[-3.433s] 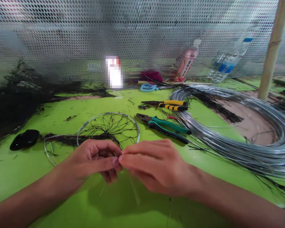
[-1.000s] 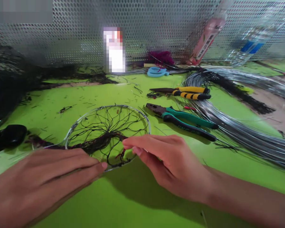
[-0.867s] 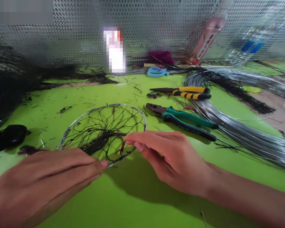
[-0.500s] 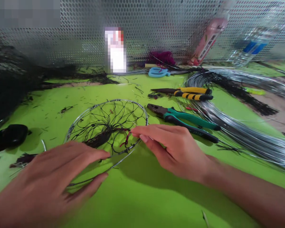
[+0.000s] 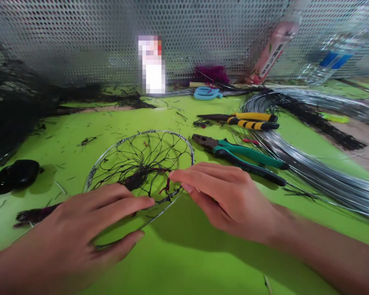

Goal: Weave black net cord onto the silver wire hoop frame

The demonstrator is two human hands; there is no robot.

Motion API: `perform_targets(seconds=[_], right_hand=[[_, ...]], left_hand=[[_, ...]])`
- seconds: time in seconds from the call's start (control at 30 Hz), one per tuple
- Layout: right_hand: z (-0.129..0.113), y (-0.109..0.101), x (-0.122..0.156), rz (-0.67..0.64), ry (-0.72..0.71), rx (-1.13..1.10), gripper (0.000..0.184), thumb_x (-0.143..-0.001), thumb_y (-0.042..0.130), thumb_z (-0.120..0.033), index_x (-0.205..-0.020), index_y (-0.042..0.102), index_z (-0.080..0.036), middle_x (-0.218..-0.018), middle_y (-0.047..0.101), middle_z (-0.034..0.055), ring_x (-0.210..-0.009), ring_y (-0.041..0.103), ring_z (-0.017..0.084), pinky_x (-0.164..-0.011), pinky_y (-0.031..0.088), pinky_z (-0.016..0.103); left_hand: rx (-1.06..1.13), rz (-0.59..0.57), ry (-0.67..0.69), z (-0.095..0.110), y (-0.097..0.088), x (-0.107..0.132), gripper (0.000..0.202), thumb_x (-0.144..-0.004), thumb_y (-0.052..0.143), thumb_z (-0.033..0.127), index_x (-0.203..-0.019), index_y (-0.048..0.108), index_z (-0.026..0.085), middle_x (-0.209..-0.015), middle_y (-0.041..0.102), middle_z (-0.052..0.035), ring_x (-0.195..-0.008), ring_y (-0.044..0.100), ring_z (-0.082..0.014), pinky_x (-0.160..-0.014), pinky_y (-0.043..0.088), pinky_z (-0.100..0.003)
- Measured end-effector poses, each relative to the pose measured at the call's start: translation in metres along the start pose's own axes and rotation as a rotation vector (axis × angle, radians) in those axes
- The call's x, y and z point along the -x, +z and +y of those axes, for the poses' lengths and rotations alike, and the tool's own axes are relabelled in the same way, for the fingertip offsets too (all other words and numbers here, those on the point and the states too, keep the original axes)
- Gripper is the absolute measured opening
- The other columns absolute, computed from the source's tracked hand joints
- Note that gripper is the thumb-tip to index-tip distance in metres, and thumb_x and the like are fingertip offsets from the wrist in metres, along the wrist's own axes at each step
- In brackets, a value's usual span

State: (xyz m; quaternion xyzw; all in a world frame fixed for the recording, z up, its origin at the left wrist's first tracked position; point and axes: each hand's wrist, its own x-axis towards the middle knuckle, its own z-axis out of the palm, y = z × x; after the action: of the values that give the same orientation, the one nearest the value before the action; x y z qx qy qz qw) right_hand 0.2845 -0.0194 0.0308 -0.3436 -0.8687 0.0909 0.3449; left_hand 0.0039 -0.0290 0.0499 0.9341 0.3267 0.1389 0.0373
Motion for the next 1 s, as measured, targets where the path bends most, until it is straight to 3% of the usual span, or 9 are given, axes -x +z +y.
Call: perform_targets(seconds=[0.17, 0.47, 0.7, 1.0], right_hand=[[0.0, -0.002, -0.002, -0.015, 0.0, -0.02, 0.029, -0.1, 0.052, -0.006, -0.123, 0.066, -0.015, -0.102, 0.078, 0.009, -0.093, 0.077, 0.018, -0.074, 0.061, 0.025], [0.004, 0.001, -0.002, -0.044, -0.029, -0.007, 0.027, -0.1, 0.05, -0.004, -0.121, 0.066, -0.009, -0.102, 0.079, 0.0124, -0.093, 0.076, 0.018, -0.074, 0.06, 0.025], [0.004, 0.0, -0.001, -0.048, -0.028, 0.003, 0.03, -0.1, 0.051, -0.007, -0.124, 0.065, -0.017, -0.104, 0.079, 0.0097, -0.095, 0.076, 0.02, -0.075, 0.062, 0.029], [0.008, -0.001, -0.002, -0.063, 0.004, 0.018, 0.033, -0.1, 0.051, -0.009, -0.128, 0.066, -0.021, -0.107, 0.08, 0.008, -0.093, 0.078, 0.021, -0.074, 0.064, 0.029]], left_hand=[[-0.018, -0.039, 0.004, -0.005, -0.003, -0.003, 0.033, -0.105, 0.045, 0.042, -0.125, 0.065, 0.025, -0.11, 0.075, -0.0061, -0.091, 0.075, -0.0265, -0.066, 0.061, -0.038], [0.108, -0.123, -0.117, -0.005, 0.003, -0.008, 0.027, -0.095, 0.061, 0.037, -0.121, 0.066, 0.028, -0.1, 0.074, -0.0012, -0.085, 0.073, -0.0243, -0.073, 0.06, -0.041], [0.027, -0.104, -0.031, -0.001, 0.002, -0.006, 0.026, -0.104, 0.044, 0.03, -0.124, 0.059, 0.023, -0.109, 0.075, -0.0052, -0.093, 0.074, -0.025, -0.077, 0.061, -0.042], [0.028, 0.015, 0.103, -0.004, 0.004, -0.011, 0.03, -0.109, 0.035, 0.02, -0.117, 0.064, 0.015, -0.088, 0.075, -0.0027, -0.069, 0.071, -0.0171, -0.06, 0.056, -0.031]])
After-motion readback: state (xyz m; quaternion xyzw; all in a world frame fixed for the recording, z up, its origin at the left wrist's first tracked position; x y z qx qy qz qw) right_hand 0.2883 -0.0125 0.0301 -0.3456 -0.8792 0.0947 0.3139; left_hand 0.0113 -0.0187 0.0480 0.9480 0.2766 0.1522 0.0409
